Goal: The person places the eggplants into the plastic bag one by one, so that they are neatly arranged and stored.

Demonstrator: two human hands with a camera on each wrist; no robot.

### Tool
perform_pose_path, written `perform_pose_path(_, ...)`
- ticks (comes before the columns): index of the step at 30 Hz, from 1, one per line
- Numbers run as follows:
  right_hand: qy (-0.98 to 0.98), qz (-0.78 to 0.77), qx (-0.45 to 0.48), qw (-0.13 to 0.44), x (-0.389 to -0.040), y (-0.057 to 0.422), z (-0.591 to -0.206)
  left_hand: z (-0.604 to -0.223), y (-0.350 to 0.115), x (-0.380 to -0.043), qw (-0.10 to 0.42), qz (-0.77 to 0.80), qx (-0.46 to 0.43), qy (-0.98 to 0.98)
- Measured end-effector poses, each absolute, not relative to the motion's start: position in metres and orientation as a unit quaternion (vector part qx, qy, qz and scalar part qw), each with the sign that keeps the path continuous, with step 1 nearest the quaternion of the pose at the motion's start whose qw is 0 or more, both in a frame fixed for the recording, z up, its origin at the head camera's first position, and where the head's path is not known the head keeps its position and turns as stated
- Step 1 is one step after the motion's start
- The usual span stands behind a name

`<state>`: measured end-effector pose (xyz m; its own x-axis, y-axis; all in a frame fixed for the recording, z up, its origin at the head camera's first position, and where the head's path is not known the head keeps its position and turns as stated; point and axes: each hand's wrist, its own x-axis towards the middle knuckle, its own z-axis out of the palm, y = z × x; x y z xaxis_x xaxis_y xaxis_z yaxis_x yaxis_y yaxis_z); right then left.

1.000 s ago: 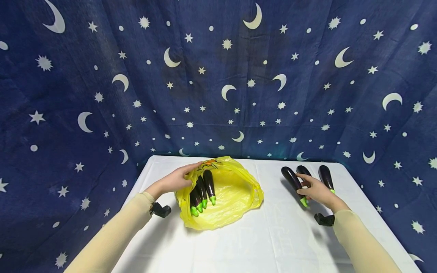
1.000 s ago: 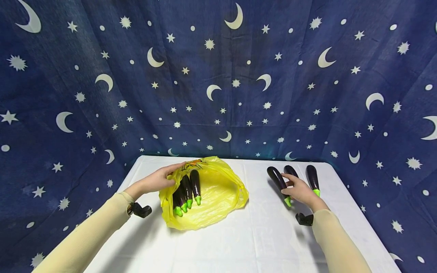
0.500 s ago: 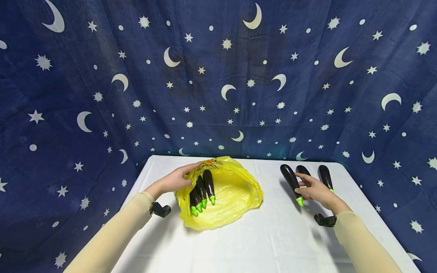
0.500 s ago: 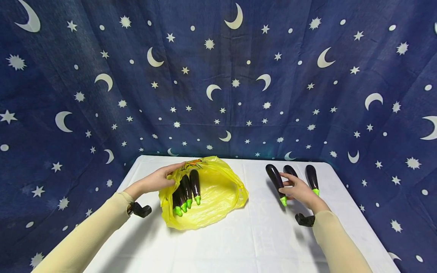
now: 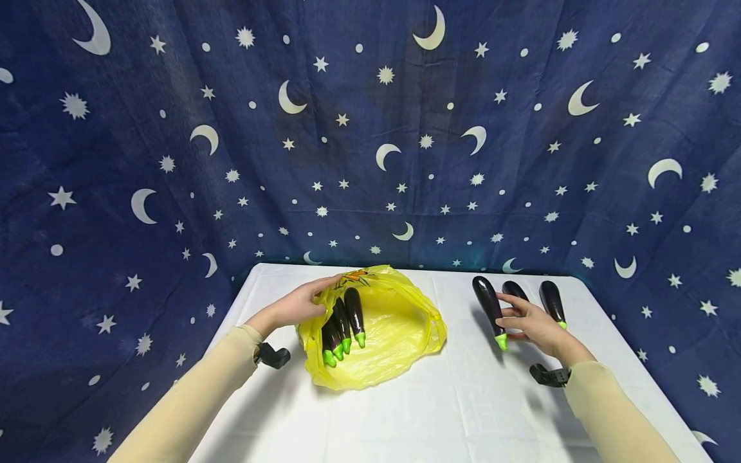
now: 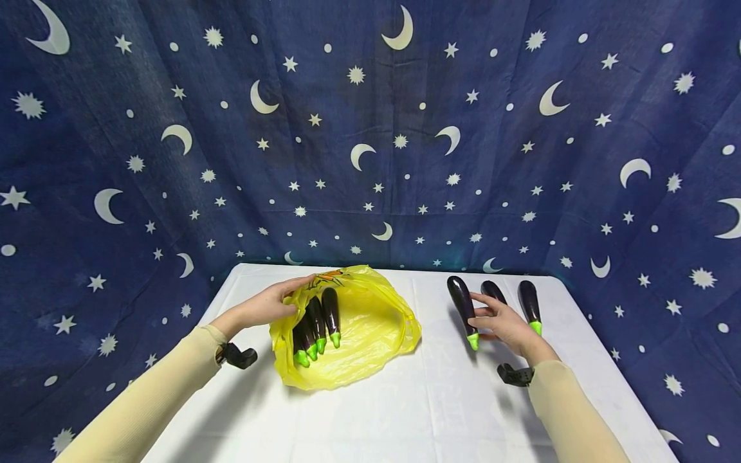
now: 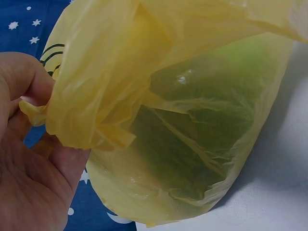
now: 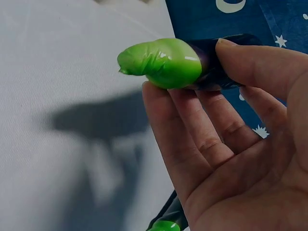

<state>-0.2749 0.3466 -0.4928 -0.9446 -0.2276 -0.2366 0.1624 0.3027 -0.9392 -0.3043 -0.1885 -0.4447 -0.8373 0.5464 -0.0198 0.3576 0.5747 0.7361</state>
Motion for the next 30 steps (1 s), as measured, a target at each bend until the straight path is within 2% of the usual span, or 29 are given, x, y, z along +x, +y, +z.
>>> perform_pose_path(30,0.640,-0.740,-0.072,0.194,-0.268,0.327,-0.502,-0.445,-0.190,-0.305,0.131,0.383,0.253,0.879)
